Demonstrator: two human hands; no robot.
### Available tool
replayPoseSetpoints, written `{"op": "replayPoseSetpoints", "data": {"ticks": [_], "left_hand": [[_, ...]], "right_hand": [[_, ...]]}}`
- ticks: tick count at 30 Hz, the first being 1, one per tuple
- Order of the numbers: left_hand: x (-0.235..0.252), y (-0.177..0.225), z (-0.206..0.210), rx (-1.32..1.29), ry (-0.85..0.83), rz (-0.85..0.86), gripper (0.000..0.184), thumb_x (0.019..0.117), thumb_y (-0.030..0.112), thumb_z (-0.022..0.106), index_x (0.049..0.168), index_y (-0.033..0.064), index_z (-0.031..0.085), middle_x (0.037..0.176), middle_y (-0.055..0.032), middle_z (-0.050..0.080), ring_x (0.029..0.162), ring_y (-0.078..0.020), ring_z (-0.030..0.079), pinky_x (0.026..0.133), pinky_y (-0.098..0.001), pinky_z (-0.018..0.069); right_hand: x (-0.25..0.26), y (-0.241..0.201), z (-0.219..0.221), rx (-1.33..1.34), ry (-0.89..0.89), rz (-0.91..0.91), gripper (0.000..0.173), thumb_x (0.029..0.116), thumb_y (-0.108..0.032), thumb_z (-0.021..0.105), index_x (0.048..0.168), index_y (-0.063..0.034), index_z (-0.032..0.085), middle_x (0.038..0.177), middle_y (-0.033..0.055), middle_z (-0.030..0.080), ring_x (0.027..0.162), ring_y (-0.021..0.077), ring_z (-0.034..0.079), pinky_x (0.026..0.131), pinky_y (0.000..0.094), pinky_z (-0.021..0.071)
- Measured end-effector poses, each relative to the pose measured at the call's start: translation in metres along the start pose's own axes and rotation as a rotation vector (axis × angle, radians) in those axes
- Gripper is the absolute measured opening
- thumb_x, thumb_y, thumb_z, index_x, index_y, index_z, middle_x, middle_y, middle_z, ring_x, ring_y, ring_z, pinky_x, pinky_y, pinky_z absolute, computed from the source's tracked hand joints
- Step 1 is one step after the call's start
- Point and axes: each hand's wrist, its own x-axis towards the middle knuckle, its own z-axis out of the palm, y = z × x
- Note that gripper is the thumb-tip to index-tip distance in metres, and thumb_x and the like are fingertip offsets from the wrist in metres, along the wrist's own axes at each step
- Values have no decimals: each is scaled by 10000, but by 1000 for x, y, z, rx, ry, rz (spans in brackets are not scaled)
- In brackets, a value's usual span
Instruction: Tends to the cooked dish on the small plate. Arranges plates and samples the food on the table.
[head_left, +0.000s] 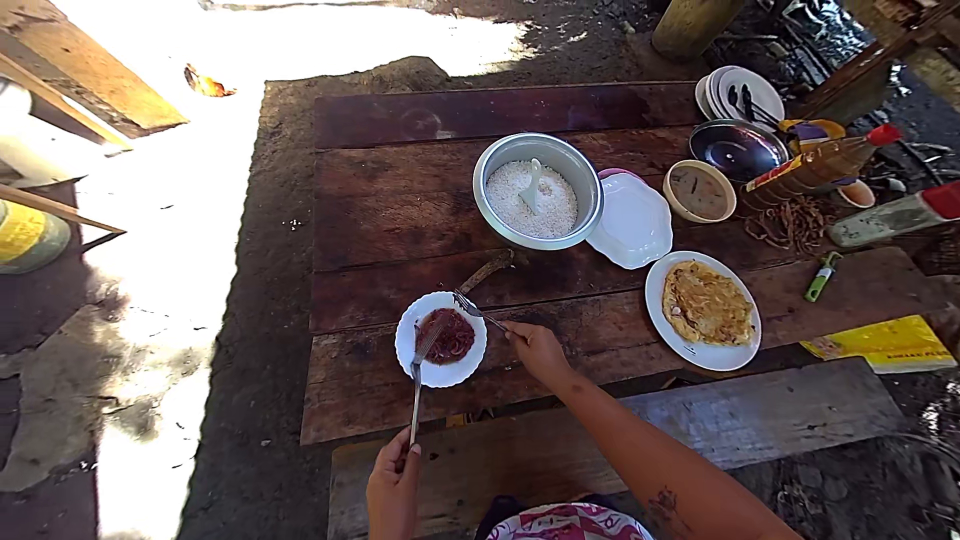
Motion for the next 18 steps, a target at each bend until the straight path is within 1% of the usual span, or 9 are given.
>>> {"op": "replayPoseSetpoints", "data": {"ticks": [1,2,4,5,7,10,14,18], "left_hand": [[3,-5,-4,100,38,97,297,968,-13,577,1254,-55,649,1046,-145,638,767,-99,571,665,-239,475],[6,-8,-7,195,78,181,299,937,-24,608,1228,-51,675,1060,-179,646,826,-158,598,735,-296,503],[9,-7,-15,351,150,273,298,886,-55,659,1176,-22,722,1079,-236,658,911,-315,648,804,-472,528],[10,-6,-18,412,175,296,300,873,-68,674,1160,-10,737,1088,-254,662,947,-375,656,825,-541,524],[13,-6,-22,497,214,325,298,866,-77,682,1142,8,755,1099,-274,668,997,-442,658,854,-609,512],[18,-10,-22,582,272,392,289,858,-83,673,1108,22,774,1070,-287,676,995,-490,653,838,-635,506],[21,-11,-17,655,322,507,272,844,-92,675,1053,34,793,1022,-295,689,948,-520,662,803,-648,511],[22,-12,-13,685,389,626,253,841,-66,646,1023,23,798,979,-286,697,887,-510,673,760,-630,518]], "right_hand": [[2,1,-2,52,-13,-20,353,1092,-154,473,1385,-52,641,1275,157,704,1165,260,670,1044,445,482],[2,1,-3,86,-28,-36,342,1088,-144,484,1367,-36,648,1255,160,708,1138,242,672,1029,423,485],[3,0,-4,111,-56,-42,332,1086,-138,495,1354,-26,655,1256,159,708,1134,216,672,1026,391,487],[2,-1,-4,114,-64,-37,331,1086,-140,497,1352,-25,655,1254,158,708,1132,211,672,1023,384,487],[2,-3,-1,114,-75,-22,330,1085,-141,499,1351,-27,656,1258,153,707,1138,212,670,1025,386,487],[-1,-5,9,150,-89,-20,326,1083,-131,498,1344,-22,660,1278,156,700,1165,216,666,1042,391,482],[-3,-14,24,221,-94,-34,319,1078,-120,506,1328,3,661,1225,169,708,1072,200,673,976,363,502],[-3,-20,29,227,-77,22,324,1082,-119,497,1341,-5,655,1240,164,706,1111,212,669,1005,382,492]]}}
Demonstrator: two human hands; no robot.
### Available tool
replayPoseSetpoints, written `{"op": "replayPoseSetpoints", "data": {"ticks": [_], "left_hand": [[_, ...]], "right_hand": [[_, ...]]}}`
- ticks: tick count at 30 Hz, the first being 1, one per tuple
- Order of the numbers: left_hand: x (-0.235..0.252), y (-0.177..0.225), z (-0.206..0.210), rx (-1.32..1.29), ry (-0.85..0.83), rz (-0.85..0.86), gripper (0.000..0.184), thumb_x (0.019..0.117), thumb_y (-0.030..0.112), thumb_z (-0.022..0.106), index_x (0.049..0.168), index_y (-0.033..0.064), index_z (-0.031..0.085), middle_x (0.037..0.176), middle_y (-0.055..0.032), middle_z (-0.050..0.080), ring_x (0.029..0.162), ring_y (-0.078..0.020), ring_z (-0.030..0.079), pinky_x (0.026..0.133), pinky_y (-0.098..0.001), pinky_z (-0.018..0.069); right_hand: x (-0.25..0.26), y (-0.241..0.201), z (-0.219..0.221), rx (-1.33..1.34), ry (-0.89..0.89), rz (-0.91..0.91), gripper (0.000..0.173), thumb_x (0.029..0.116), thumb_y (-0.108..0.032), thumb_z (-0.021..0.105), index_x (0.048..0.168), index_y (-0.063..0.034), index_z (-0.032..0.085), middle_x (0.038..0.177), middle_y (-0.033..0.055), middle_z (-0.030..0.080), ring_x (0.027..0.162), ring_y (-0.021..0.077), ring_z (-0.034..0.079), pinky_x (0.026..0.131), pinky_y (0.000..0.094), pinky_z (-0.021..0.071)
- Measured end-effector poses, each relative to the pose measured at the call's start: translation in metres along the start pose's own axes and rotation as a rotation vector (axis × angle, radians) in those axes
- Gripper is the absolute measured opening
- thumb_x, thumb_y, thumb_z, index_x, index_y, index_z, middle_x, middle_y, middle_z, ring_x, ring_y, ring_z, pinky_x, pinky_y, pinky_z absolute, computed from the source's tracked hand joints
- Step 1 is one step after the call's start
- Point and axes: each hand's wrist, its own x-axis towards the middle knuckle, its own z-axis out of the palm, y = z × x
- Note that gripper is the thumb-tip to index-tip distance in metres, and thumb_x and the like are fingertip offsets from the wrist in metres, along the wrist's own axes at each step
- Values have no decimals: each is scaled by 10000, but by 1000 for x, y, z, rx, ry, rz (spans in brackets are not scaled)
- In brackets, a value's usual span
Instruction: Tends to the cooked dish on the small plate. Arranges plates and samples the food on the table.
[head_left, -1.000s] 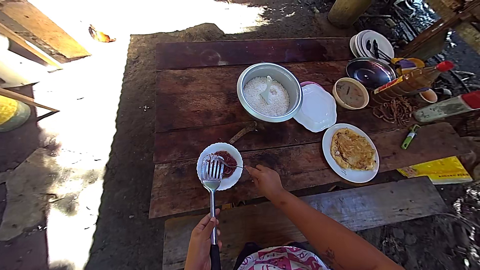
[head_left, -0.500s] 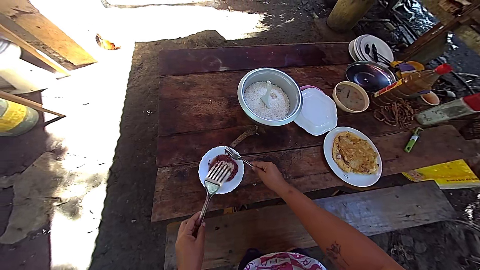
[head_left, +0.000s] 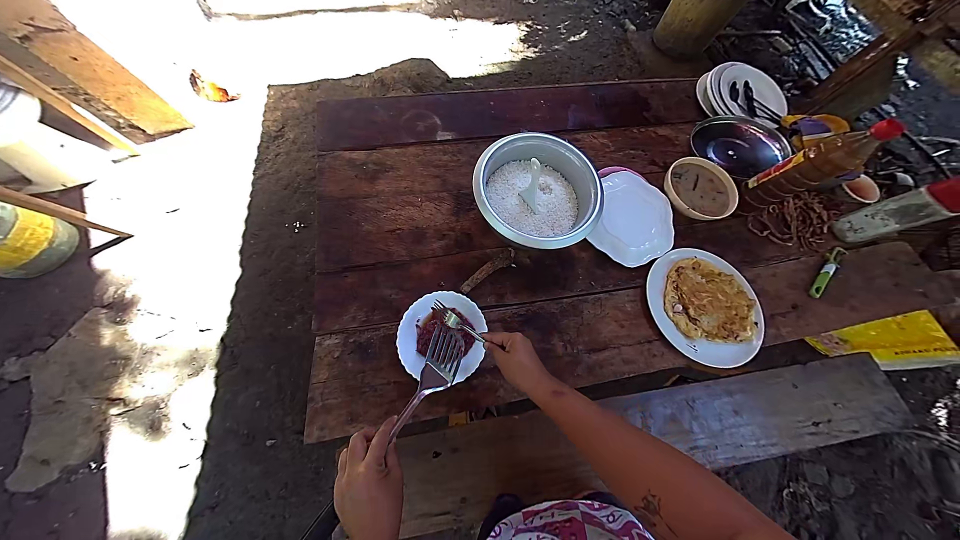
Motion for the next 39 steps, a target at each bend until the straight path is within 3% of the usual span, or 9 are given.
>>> {"op": "replayPoseSetpoints", "data": {"ticks": [4,9,12,15,19,24,29,36,39], "left_hand": [[3,-5,-3,-16,49,15,224,864,-38,637,1024,6,788,979,-283,694,879,-493,675,754,-600,526],[6,-10,-7,1,49,-2,238,857,-58,639,1026,12,792,973,-292,688,873,-501,672,743,-605,521],[7,-9,-7,1,28,-7,245,848,-76,651,1023,17,794,977,-295,688,882,-504,672,749,-611,520],[7,-6,-8,-47,10,-48,246,845,-81,667,1046,-1,783,998,-304,678,906,-511,666,771,-629,517],[8,-4,-12,-100,-19,-120,257,857,-69,680,1085,2,774,1031,-304,677,940,-507,663,799,-627,518],[8,-1,-9,-76,-57,-157,281,844,-102,686,1084,11,778,1034,-301,678,933,-499,667,784,-629,520],[9,8,-7,-79,-91,-178,287,848,-101,695,1094,21,780,1039,-299,682,945,-499,666,801,-633,515],[12,13,-17,-169,-218,-288,275,870,-63,711,1128,15,764,1080,-273,687,968,-432,673,845,-605,512],[11,11,-17,-166,-243,-316,279,876,-64,710,1137,18,762,1102,-268,686,986,-426,671,860,-597,511]], "right_hand": [[5,11,-5,-36,-21,99,311,1082,-126,497,1313,-21,675,1205,158,708,1089,218,663,985,406,491],[5,6,-11,32,35,90,281,1074,-107,512,1272,-9,686,1085,129,705,897,150,625,853,339,496],[5,-4,-10,46,22,62,286,1072,-103,518,1284,-3,683,1138,139,715,974,155,648,902,335,498],[4,-4,-2,-13,-23,83,309,1083,-123,500,1318,-13,669,1208,158,706,1085,207,661,987,386,491],[3,12,6,-127,-47,148,335,1094,-153,472,1350,-37,655,1239,169,698,1141,263,660,1020,456,484],[-11,-5,9,-273,-14,52,426,1110,-139,401,1518,-123,520,1392,162,638,1264,294,625,1089,462,462],[-19,-20,23,-367,-39,-85,466,1090,-80,402,1542,-144,492,1295,216,649,1173,344,643,1026,465,497],[1,-6,19,-428,-57,73,497,1103,-90,368,1591,-179,410,1431,205,577,1278,352,600,1072,497,473],[-3,-9,16,-436,-63,66,500,1102,-91,373,1592,-186,408,1425,201,581,1258,350,612,1061,497,480]]}}
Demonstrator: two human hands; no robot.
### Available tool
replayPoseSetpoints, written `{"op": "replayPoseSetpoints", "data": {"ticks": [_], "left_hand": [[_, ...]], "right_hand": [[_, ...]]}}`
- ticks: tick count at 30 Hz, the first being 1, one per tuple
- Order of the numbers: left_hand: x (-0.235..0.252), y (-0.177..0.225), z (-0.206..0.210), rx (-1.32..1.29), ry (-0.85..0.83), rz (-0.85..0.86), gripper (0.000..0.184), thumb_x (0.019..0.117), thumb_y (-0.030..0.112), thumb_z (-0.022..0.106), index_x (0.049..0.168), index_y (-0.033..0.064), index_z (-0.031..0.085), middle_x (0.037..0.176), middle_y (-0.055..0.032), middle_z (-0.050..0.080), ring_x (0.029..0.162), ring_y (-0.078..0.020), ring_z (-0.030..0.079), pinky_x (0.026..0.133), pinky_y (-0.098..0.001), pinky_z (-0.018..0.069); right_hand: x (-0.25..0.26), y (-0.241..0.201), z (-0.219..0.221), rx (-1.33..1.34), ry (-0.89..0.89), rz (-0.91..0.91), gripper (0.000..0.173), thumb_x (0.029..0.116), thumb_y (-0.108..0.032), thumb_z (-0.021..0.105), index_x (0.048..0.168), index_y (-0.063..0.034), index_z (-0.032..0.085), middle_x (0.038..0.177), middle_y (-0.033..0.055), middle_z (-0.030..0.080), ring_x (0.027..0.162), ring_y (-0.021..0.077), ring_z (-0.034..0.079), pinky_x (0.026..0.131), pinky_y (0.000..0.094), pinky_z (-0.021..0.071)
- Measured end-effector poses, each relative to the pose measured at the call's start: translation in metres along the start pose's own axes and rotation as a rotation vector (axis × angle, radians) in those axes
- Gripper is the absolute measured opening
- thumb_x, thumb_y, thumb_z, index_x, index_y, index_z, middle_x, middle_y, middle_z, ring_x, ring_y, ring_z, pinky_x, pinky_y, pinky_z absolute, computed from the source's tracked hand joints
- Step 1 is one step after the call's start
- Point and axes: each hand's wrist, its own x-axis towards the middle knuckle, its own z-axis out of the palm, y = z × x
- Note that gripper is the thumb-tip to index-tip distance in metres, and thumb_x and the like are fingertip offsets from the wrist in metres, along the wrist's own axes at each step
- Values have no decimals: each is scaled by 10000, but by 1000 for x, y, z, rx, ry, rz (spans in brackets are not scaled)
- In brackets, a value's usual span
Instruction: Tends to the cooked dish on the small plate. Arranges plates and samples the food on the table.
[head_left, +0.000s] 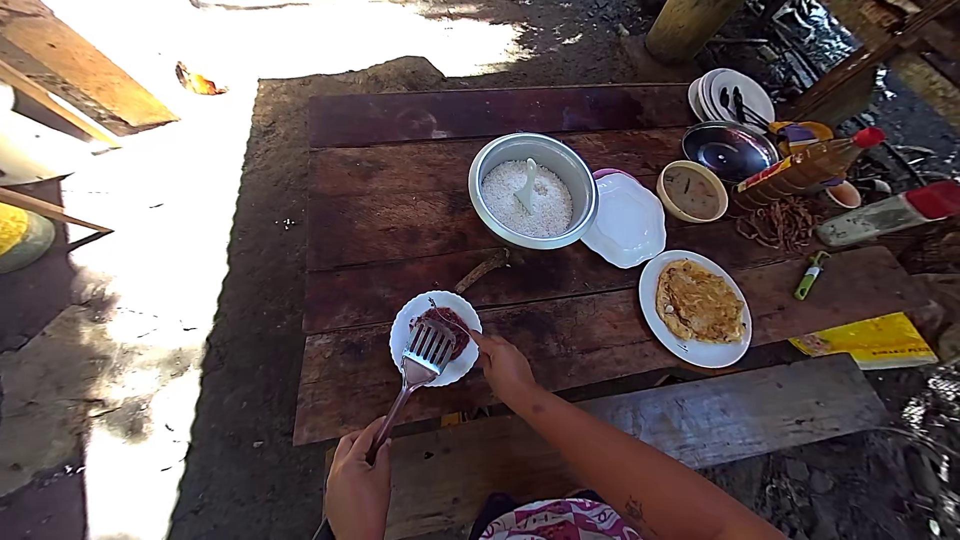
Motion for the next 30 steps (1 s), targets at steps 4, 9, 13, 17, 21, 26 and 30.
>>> {"op": "replayPoseSetpoints", "data": {"ticks": [4,9,13,17,21,26,30], "left_hand": [[-1,2,0,47,-17,-1,275,867,-65,714,1119,29,773,1083,-264,688,985,-435,671,851,-610,510],[-3,5,-3,63,-32,18,277,868,-69,708,1118,30,773,1078,-258,693,993,-435,673,850,-606,513],[-3,3,-8,58,-52,-8,276,879,-59,709,1130,36,771,1102,-249,695,1014,-424,670,876,-590,511],[-4,0,-8,54,-42,-24,279,878,-69,703,1132,26,767,1108,-258,690,1011,-430,668,872,-594,510],[-2,-1,-8,42,-22,-50,279,888,-58,695,1144,31,764,1118,-258,687,1024,-430,662,875,-590,510],[-1,-4,-11,-12,-14,-57,277,892,-44,701,1157,14,753,1132,-261,681,1009,-409,666,877,-568,519],[1,-9,-18,-31,40,-64,279,893,-39,691,1163,1,745,1118,-271,674,984,-395,661,865,-548,515]], "right_hand": [[-10,-10,1,-26,-20,-69,496,1098,-84,375,1580,-186,434,1358,218,615,1208,359,631,1031,492,493],[4,-5,-1,-71,-68,2,503,1104,-101,360,1594,-205,408,1440,191,577,1290,349,595,1071,508,473],[8,4,-7,-92,-55,51,510,1096,-88,373,1592,-202,412,1474,174,560,1320,343,580,1080,516,469],[2,-2,-9,-85,-48,37,519,1095,-79,375,1597,-207,401,1464,175,565,1298,343,594,1068,506,477],[-7,0,-3,-80,-56,15,510,1098,-92,377,1595,-206,406,1451,178,576,1282,344,606,1063,502,482],[-6,14,2,-78,-80,52,493,1106,-113,368,1587,-211,422,1448,166,581,1299,331,593,1080,502,469],[-5,15,-8,-111,-72,100,486,1108,-139,372,1587,-203,422,1453,157,583,1307,331,591,1080,507,471]]}}
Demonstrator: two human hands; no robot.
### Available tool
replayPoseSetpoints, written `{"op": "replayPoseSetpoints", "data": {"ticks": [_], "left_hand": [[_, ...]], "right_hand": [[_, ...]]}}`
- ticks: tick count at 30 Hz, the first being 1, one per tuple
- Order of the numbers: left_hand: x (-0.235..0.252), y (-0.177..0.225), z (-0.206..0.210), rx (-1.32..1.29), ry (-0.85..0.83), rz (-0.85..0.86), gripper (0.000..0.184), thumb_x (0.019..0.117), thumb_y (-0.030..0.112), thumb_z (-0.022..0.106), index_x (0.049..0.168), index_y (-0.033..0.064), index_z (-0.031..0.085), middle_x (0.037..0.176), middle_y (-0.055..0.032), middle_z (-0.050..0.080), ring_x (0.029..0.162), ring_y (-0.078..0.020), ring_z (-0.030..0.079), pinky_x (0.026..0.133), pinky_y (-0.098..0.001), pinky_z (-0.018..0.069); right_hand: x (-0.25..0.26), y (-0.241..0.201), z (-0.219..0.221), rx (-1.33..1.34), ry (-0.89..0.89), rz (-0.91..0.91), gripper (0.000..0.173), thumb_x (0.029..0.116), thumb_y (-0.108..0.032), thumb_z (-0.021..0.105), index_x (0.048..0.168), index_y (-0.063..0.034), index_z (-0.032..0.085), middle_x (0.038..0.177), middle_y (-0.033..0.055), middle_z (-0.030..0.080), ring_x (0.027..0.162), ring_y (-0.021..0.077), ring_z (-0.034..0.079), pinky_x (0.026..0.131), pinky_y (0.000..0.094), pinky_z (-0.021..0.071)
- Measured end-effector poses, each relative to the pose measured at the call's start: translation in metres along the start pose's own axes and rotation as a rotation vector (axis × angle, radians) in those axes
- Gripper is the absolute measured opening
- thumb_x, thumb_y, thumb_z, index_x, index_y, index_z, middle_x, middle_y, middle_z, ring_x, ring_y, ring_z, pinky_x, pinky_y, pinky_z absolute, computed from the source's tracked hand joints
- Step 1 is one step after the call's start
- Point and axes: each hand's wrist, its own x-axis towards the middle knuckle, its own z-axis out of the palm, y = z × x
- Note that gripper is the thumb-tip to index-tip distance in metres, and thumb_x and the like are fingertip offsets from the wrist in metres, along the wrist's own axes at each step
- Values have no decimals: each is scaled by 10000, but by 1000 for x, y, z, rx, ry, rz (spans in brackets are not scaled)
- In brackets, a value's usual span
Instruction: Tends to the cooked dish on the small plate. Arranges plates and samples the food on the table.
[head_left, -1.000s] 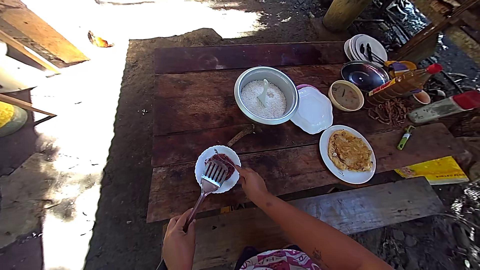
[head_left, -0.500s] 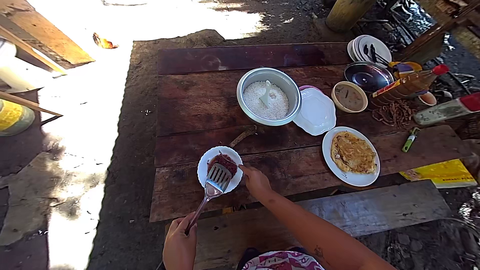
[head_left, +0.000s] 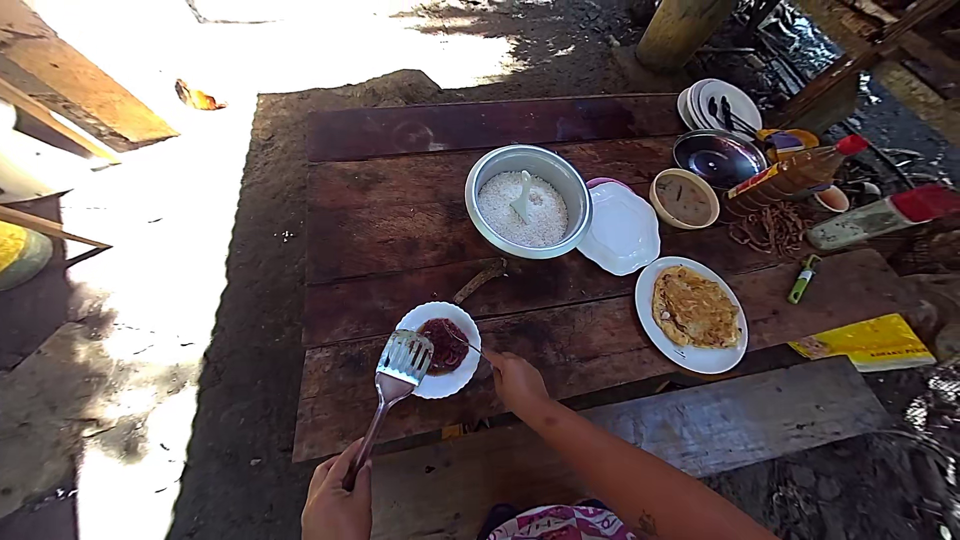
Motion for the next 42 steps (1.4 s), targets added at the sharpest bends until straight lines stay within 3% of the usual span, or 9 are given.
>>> {"op": "replayPoseSetpoints", "data": {"ticks": [8,17,22,26,29,32,35,37,42], "left_hand": [[5,-2,-3,-50,48,-36,283,900,-27,675,1176,-9,734,1115,-262,669,987,-352,652,878,-489,509],[6,-3,0,-114,27,-62,288,891,-35,688,1176,-22,727,1116,-253,668,953,-304,652,852,-446,517],[11,1,11,-566,-11,-179,292,861,-88,685,1152,-80,667,887,-37,664,708,37,583,663,-126,494],[10,19,11,-849,-179,-410,207,1001,-34,551,1186,-36,644,814,-6,671,553,-13,565,482,-159,467],[9,29,15,-991,-313,-475,238,1068,21,434,1184,-18,637,784,-15,673,535,-53,608,473,-191,523],[7,45,23,-1110,-366,-478,273,1087,37,384,1159,-14,643,778,-22,681,552,-69,635,501,-204,553],[6,62,36,-1255,-394,-409,310,1075,5,356,1132,0,661,808,-11,724,685,-87,700,670,-243,609],[3,76,47,-1303,-420,-337,333,1065,1,346,1107,20,676,881,-8,751,763,-83,717,723,-240,608],[-8,99,60,-1311,-528,-133,330,1005,-15,428,1036,69,745,990,24,763,863,-35,703,799,-206,580]], "right_hand": [[-1,-26,3,-201,-141,-58,519,1078,-74,390,1575,-218,436,1485,195,542,1300,397,588,1033,588,490],[9,-6,-9,-344,-60,-81,549,1059,-8,403,1575,-191,439,1470,216,540,1280,423,583,1026,564,491],[10,-15,-1,-264,-50,-119,569,1054,-5,408,1591,-195,409,1476,212,542,1272,417,597,1026,566,497],[6,-12,2,-194,-66,-129,516,1096,-174,450,1607,-158,371,1507,215,506,1328,396,559,1078,550,469],[-4,-8,2,-185,15,-237,507,1068,-223,540,1559,-126,459,1563,219,449,1472,385,395,1212,554,291],[-23,-3,7,8,41,-387,417,1064,-276,555,1416,-60,618,1411,231,592,1353,382,529,1162,532,377],[-45,3,24,449,-185,-461,403,1041,-228,609,1317,66,633,1213,264,680,1111,356,675,1021,506,510],[-54,9,37,686,-299,-492,396,1029,-147,606,1322,118,576,1191,261,671,1057,278,671,978,426,523],[-58,32,50,1044,-298,-653,349,1004,-29,557,1321,109,509,1156,87,643,1020,47,632,936,256,529]]}}
